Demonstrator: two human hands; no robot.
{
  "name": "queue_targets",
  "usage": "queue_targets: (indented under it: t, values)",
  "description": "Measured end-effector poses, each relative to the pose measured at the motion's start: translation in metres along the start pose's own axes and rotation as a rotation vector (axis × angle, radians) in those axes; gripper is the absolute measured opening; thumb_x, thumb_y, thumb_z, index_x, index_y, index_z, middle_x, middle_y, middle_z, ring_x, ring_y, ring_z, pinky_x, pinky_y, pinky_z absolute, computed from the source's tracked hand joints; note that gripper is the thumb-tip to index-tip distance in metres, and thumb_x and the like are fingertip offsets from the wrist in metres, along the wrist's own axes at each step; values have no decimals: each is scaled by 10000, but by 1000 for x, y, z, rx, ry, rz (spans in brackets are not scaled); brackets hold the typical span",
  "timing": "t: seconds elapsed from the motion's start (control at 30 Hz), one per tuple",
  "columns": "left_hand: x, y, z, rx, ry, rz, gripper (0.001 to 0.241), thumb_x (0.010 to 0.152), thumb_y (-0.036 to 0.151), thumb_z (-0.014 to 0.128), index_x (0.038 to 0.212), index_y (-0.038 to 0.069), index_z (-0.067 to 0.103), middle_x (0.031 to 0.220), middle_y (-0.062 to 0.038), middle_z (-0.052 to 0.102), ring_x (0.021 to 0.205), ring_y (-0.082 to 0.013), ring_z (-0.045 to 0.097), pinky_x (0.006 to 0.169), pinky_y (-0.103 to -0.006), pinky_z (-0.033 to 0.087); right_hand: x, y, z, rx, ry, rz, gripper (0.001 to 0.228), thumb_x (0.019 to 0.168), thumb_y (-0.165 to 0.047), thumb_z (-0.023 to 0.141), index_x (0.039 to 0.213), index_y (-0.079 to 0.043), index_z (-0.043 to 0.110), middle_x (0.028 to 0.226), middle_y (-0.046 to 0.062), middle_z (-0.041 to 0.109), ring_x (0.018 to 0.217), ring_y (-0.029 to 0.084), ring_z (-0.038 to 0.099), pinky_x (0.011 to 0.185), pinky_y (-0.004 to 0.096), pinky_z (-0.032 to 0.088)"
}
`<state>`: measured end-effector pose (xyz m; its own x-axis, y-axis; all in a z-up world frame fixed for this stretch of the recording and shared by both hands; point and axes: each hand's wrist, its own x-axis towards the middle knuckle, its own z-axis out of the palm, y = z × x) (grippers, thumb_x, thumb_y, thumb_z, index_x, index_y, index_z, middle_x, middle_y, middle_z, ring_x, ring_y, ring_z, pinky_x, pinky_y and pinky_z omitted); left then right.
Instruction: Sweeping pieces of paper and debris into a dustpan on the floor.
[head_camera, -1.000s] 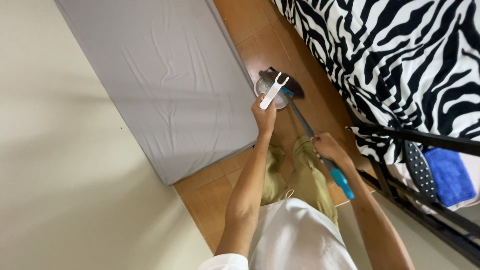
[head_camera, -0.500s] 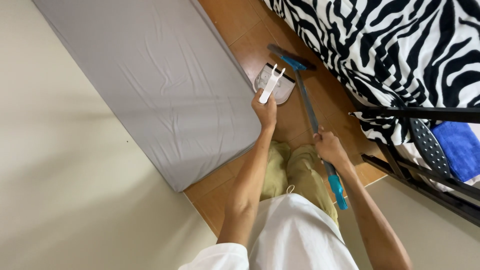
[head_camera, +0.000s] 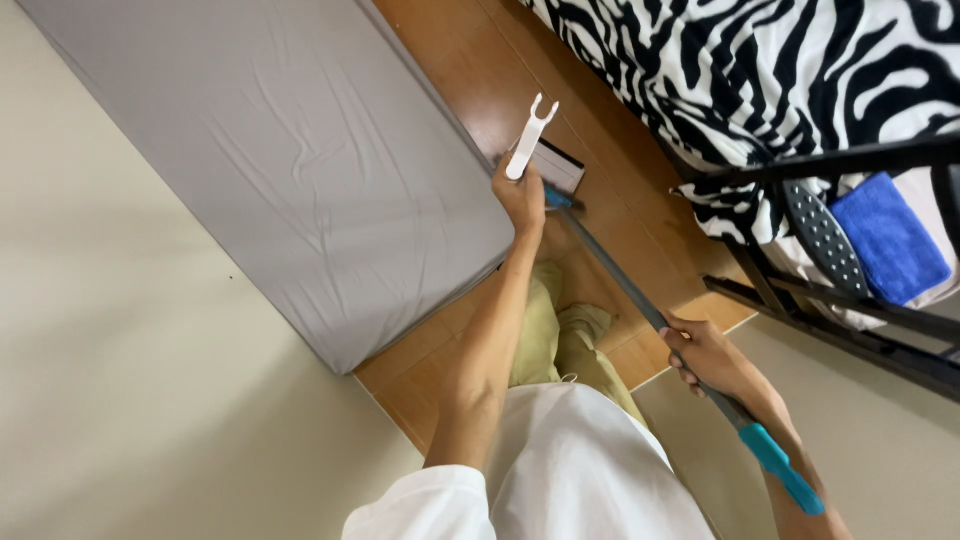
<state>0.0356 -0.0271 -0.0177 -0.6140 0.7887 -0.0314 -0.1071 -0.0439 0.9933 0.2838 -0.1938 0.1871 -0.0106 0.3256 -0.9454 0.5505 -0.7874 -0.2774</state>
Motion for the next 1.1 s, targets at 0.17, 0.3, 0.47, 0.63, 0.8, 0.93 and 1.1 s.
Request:
queue_targets:
  t: [0.17, 0.3, 0.47, 0.63, 0.8, 0.93, 1.1]
  values:
    - [-20, 17, -14, 4, -2, 0, 174, 957, 4, 605, 791, -6, 553, 700, 49, 459, 651, -54, 439, 560, -266, 368, -17, 13, 17, 51, 57, -28, 512, 1054, -297, 515, 1561, -263, 449, 646, 25, 462, 477, 137, 436, 419, 335, 435]
    - [-21, 22, -22, 48, 15, 74, 214, 973, 16, 609, 774, 4, 533, 702, 35, 450, 677, -60, 420, 599, -277, 387, 28, 30, 38, 23, 167, -75, 465, 1048, -265, 489, 1492, -135, 531, 625, 25, 509, 477, 149, 489, 435, 353, 440]
    - [4, 21, -20, 12, -2, 4, 261, 968, 38, 617, 742, 21, 488, 693, 46, 431, 666, -59, 406, 574, -289, 367, 118, -8, 63, -50, 397, -292, 453, 1035, -266, 519, 1434, -56, 552, 655, 165, 624, 558, 261, 657, 530, 415, 520]
    - [36, 12, -14, 74, 7, -76, 286, 963, 43, 625, 713, 28, 486, 670, 44, 420, 647, -61, 393, 561, -292, 350, 276, -17, 76, -189, 670, -490, 493, 1038, -271, 528, 1458, -12, 532, 828, 297, 686, 812, 464, 685, 685, 544, 530]
    - [60, 14, -9, -2, -96, 37, 342, 986, 56, 622, 713, 41, 415, 686, 49, 392, 669, -57, 374, 571, -290, 336, 352, -66, 57, -135, 729, -467, 498, 1024, -262, 488, 1415, 46, 471, 858, 330, 674, 799, 518, 661, 694, 578, 529]
    - [69, 12, -20, 102, -101, 70, 303, 978, 39, 626, 736, 26, 446, 698, 49, 377, 698, -62, 374, 602, -290, 339, 371, -80, 55, -114, 697, -432, 406, 1135, -288, 386, 1121, 18, 652, 999, 292, 709, 966, 481, 689, 825, 578, 539]
    - [65, 11, -20, 44, -68, 126, 269, 980, 43, 628, 742, 20, 504, 712, 54, 412, 690, -62, 397, 601, -289, 337, 373, -79, 43, -140, 728, -422, 419, 1028, -266, 497, 1302, 40, 584, 1023, 353, 663, 976, 540, 633, 854, 580, 522]
